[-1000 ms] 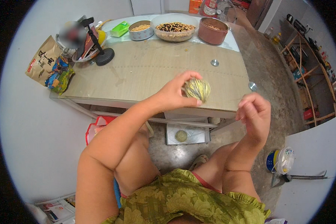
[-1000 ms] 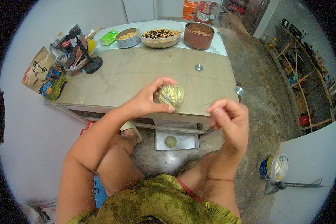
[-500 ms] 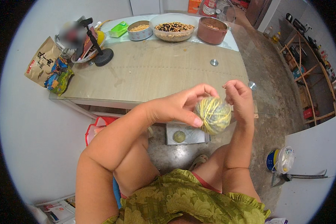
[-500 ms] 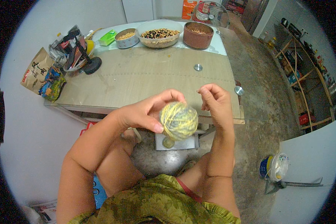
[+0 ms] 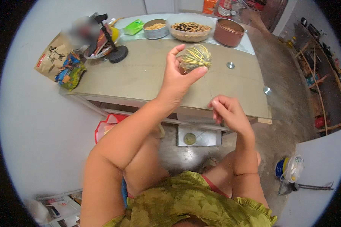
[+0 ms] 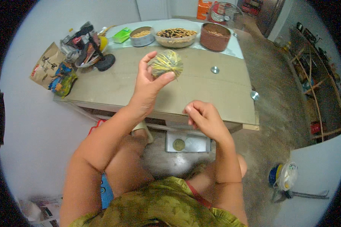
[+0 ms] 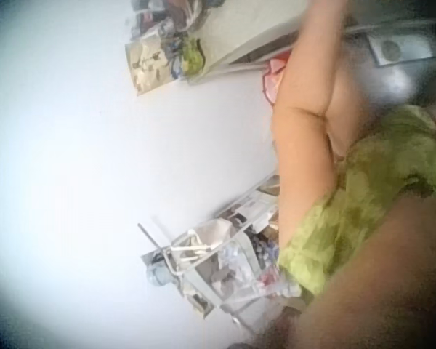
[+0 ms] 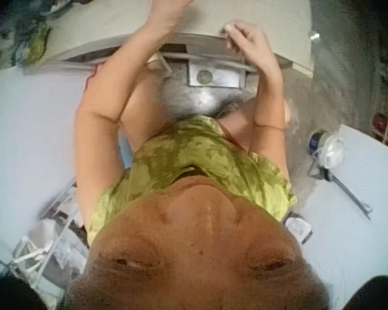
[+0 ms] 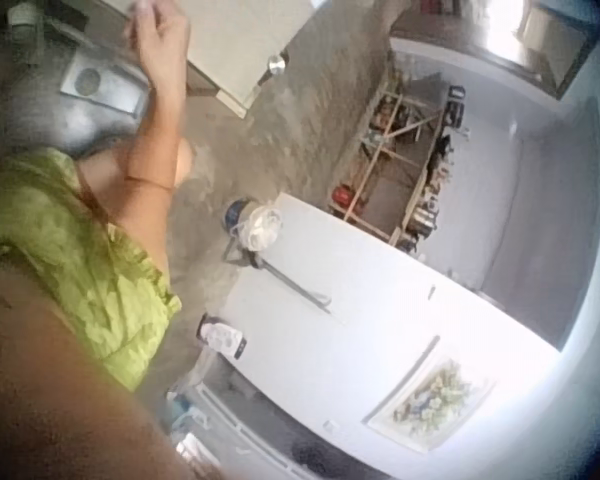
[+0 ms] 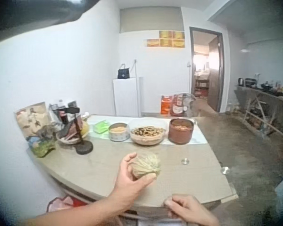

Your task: The person winds a ball of yellow and white yarn by hand, rotating the ball in the left hand while pulling the strand with the right hand to form a tight sphere. The person sits on the floor in front of a low table with bowls of food and other items.

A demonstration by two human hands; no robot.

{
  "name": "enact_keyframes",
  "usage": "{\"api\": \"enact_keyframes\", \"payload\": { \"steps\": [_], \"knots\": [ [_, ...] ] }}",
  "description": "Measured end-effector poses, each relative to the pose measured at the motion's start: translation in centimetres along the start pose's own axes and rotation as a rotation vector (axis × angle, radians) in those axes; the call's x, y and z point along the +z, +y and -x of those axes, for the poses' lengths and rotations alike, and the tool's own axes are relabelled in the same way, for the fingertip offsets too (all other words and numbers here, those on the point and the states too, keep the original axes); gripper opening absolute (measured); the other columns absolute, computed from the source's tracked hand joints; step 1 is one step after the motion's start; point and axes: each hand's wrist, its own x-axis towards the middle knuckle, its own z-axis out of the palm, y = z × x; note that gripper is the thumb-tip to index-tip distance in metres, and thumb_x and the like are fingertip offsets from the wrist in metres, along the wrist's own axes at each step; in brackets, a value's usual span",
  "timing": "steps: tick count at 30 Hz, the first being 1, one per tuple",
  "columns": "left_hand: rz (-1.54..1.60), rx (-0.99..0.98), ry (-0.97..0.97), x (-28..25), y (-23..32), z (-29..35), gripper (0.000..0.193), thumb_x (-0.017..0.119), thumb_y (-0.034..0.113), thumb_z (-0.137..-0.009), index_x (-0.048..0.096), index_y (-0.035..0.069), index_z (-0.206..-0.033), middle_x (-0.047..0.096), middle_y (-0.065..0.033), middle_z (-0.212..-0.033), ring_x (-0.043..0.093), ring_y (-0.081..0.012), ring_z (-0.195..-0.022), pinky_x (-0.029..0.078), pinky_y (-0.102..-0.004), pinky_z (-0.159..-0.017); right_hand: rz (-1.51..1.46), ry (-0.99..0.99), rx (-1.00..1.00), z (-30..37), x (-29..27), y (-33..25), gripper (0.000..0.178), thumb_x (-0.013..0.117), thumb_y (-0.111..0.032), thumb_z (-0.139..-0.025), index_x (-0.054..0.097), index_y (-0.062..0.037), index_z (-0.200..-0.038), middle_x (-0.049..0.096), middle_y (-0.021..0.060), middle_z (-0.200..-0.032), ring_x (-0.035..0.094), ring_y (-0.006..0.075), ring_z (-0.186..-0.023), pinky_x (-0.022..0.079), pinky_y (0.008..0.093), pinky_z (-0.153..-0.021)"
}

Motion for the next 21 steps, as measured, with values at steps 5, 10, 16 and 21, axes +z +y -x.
{"api": "enact_keyframes", "payload": {
  "steps": [5,10,16,21],
  "knots": [
    [-0.263,0.126,0.049,-2.1,-1.4,-0.8,0.072,0.076,0.006,-0.068,0.036,0.008,-0.127,0.044,-0.0106,-0.118,0.05,-0.0204,-0.107,0.047,-0.0339,-0.088,0.06,-0.261,0.019,1.6,1.0,-2.1,0.027,0.051,-0.024,-0.094,0.059,-0.0008,-0.082,0.056,0.0009,-0.062,0.052,0.0075,-0.055,0.043,0.0236,-0.05],
    [-0.609,0.157,0.033,-1.9,-2.1,-0.3,0.073,0.078,0.009,-0.064,0.039,0.009,-0.126,0.041,-0.0121,-0.119,0.046,-0.0233,-0.11,0.045,-0.035,-0.093,-0.021,-0.189,-0.052,4.7,0.4,-4.7,0.018,0.059,-0.015,-0.087,0.061,0.0005,-0.079,0.06,0.0045,-0.065,0.055,0.0093,-0.055,0.044,0.0238,-0.05],
    [-0.716,0.11,-0.229,-0.7,-1.5,1.0,0.073,0.079,0.014,-0.067,0.04,0.008,-0.128,0.044,-0.011,-0.118,0.048,-0.0204,-0.109,0.046,-0.0326,-0.09,-0.167,0.12,-0.463,6.6,-1.3,-4.8,0.017,0.06,-0.016,-0.085,0.058,0.0001,-0.078,0.053,0.0054,-0.061,0.049,0.01,-0.045,0.04,0.0216,-0.041],
    [-0.174,-0.423,-0.726,-0.4,-1.0,1.7,0.069,0.077,0.016,-0.073,0.039,0.007,-0.13,0.053,-0.007,-0.115,0.051,-0.0157,-0.107,0.044,-0.0307,-0.092,-0.479,0.37,-0.584,4.9,-3.5,-2.9,0.019,0.054,-0.022,-0.094,0.051,-0.0045,-0.086,0.044,-0.0001,-0.057,0.036,0.0046,-0.039,0.033,0.0202,-0.035]
  ]
}}
